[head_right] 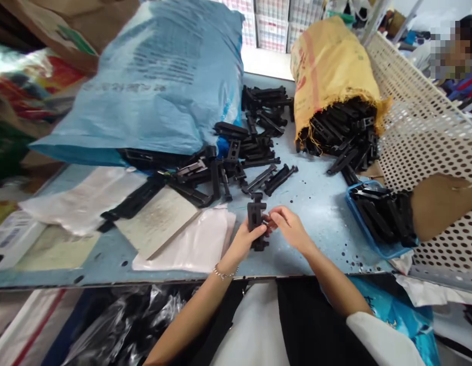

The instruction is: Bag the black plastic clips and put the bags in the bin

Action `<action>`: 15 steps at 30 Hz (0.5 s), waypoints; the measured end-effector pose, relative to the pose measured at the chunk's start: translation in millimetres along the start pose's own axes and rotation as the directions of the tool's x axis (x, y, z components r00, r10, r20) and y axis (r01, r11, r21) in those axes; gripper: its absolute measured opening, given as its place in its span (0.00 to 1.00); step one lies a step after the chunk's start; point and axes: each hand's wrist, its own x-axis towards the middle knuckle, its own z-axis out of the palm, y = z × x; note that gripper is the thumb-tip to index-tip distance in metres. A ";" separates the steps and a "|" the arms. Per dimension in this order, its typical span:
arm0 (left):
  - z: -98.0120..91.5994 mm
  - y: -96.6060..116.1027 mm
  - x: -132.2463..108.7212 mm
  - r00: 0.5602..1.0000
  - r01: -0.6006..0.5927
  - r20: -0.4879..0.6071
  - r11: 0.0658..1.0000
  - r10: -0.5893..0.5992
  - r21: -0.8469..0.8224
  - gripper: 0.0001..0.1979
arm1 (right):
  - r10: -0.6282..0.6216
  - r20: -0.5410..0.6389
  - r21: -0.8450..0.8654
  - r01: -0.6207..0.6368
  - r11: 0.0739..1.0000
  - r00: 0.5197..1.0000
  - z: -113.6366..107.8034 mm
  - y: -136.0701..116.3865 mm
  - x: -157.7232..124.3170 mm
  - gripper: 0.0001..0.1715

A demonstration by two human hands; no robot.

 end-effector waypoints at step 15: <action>18.2 27.2 -9.6 0.972 0.172 -0.122 0.964 -0.199 -0.200 0.30 | -0.101 0.260 -0.345 0.190 0.919 0.960 -26.9 -13.0 29.8 0.27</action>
